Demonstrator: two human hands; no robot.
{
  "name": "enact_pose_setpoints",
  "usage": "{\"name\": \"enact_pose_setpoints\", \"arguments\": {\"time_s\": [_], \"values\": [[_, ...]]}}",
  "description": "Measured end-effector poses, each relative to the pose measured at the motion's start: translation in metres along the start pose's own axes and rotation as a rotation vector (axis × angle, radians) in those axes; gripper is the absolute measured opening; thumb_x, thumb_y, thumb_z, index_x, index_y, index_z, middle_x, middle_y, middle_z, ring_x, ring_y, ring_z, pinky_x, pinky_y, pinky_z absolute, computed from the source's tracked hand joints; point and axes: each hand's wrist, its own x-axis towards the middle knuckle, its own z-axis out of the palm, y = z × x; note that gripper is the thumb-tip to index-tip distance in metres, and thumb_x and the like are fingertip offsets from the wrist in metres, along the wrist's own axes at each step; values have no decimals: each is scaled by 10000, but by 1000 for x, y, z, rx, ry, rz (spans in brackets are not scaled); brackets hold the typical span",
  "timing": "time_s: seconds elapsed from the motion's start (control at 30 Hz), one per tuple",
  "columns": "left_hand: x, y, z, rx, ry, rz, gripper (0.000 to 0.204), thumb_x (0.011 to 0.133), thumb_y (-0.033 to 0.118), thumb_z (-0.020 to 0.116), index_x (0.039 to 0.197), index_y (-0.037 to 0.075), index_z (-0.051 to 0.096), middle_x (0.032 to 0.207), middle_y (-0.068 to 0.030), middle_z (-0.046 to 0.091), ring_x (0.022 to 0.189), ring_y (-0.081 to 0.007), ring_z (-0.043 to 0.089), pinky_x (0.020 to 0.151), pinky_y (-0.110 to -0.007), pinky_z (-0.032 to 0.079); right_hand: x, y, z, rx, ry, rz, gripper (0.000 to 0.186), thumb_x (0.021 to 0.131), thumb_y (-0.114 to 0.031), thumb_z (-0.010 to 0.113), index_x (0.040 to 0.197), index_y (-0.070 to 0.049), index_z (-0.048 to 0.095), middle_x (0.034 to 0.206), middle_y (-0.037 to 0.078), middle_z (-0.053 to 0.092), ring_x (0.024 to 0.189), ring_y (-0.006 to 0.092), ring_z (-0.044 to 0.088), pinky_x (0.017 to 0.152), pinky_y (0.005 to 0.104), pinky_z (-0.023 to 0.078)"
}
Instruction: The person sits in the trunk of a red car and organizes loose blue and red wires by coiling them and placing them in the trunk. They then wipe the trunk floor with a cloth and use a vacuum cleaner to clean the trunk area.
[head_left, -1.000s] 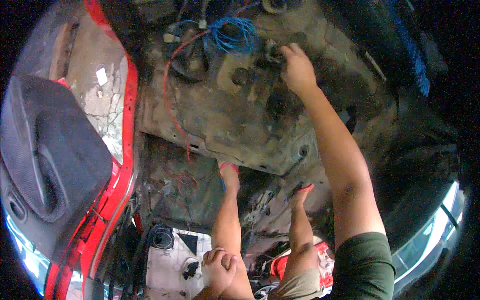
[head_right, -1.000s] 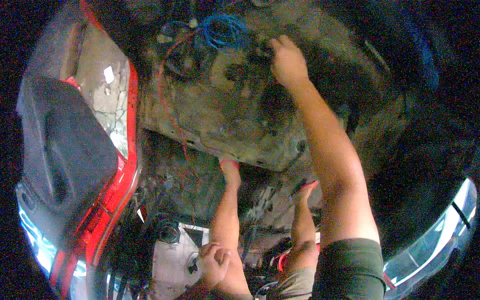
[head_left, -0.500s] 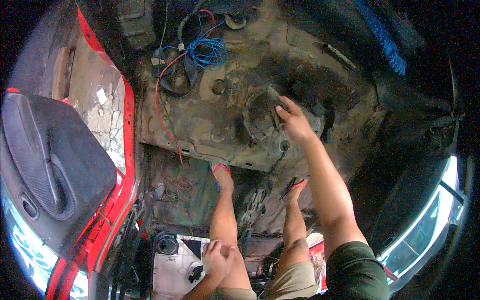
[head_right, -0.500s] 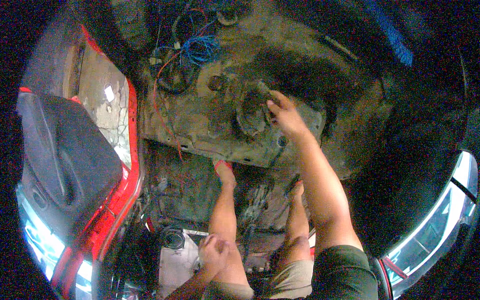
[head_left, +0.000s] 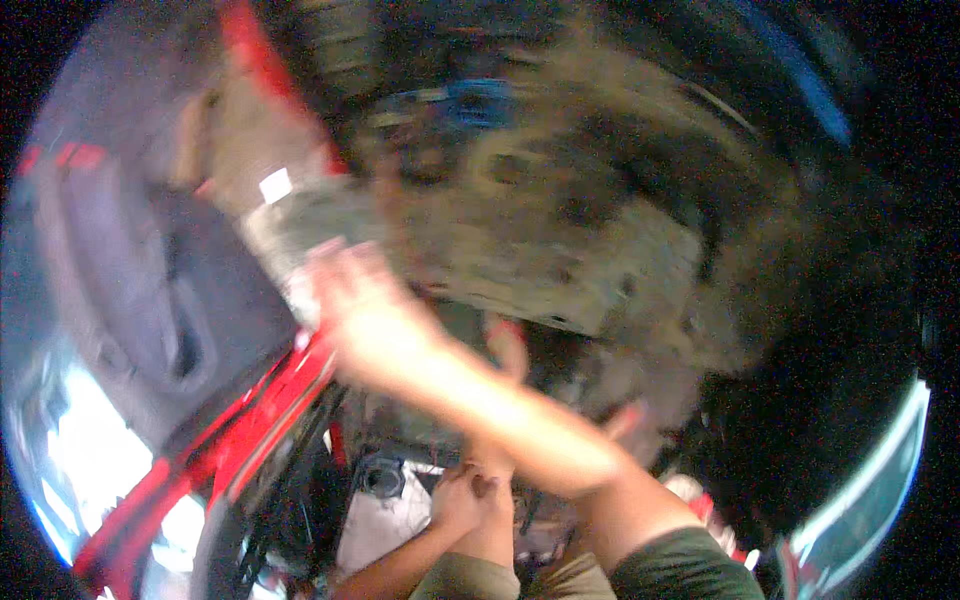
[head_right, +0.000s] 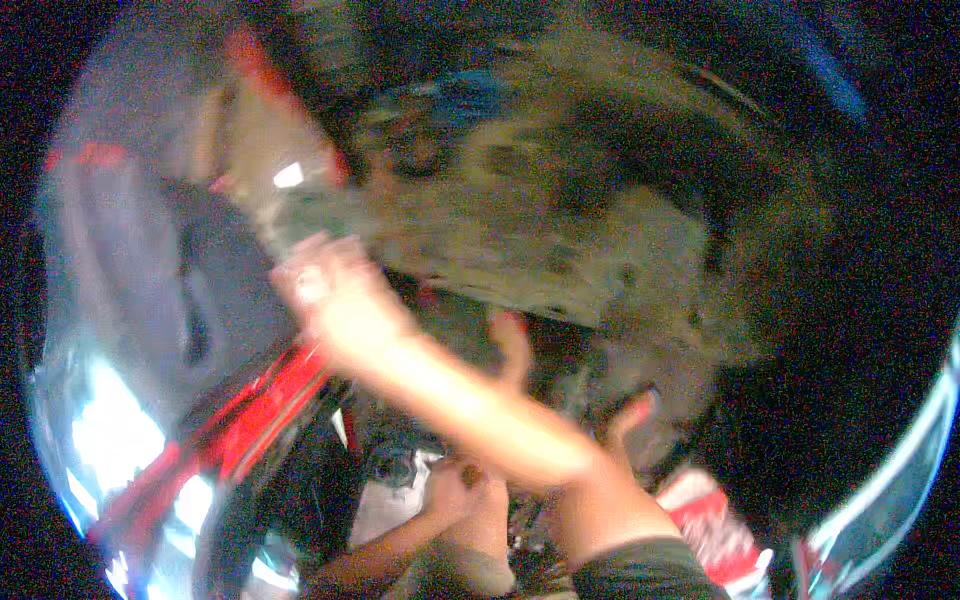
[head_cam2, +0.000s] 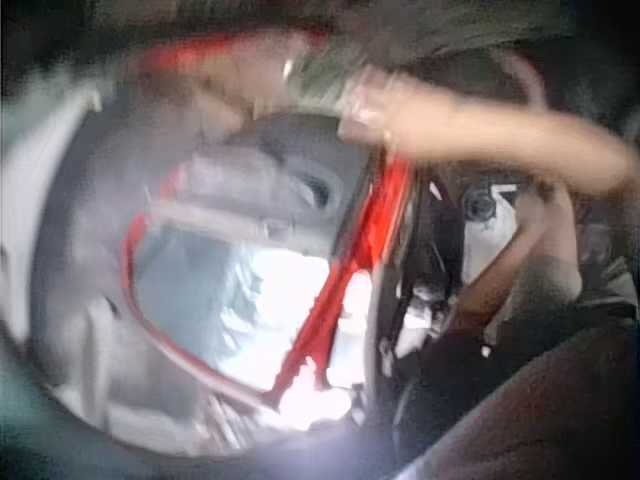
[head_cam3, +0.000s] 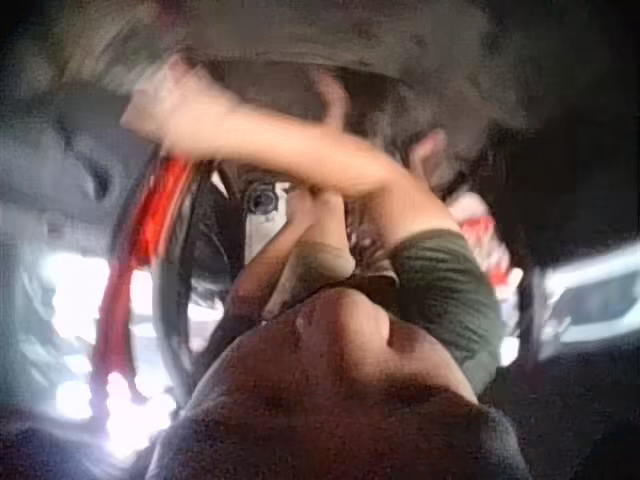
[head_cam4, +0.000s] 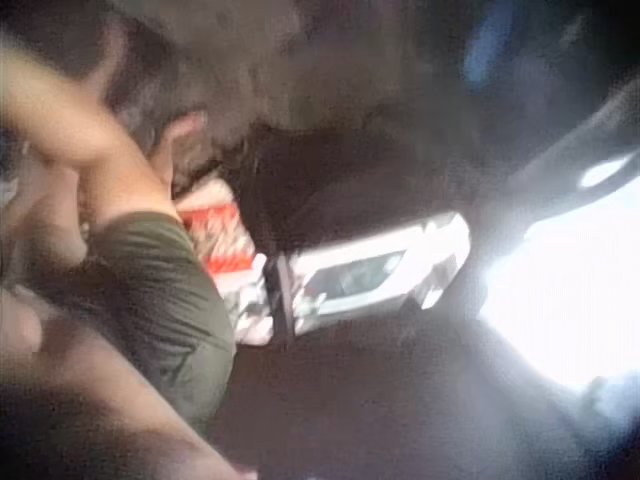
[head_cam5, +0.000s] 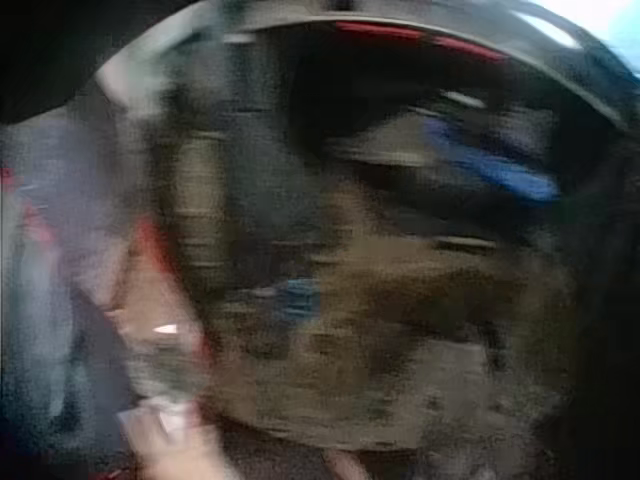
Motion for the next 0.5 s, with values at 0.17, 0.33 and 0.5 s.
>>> {"name": "enact_pose_setpoints", "arguments": {"time_s": [0.17,0.33,0.5], "values": [[-2,27,2,22,75,-67,285,890,274,669,950,-5,674,1049,-200,664,993,-387,638,927,-453,502,-57,-62,27,417,-253,-161,689,813,-281,739,1413,-37,503,1467,253,462,1334,404,486,1065,492,464],[18,21,-4,17,-12,234,192,871,146,678,929,-34,648,985,-191,656,971,-361,635,928,-432,490,-232,125,-21,110,-246,345,294,828,-232,675,1044,-35,715,1050,209,699,987,392,684,865,505,550],[25,37,-8,156,-71,169,155,854,108,685,902,-33,642,967,-184,666,946,-322,646,913,-410,500,-509,243,-91,-166,222,1293,212,805,-195,674,968,-63,705,967,192,706,994,386,682,881,483,549]]}}
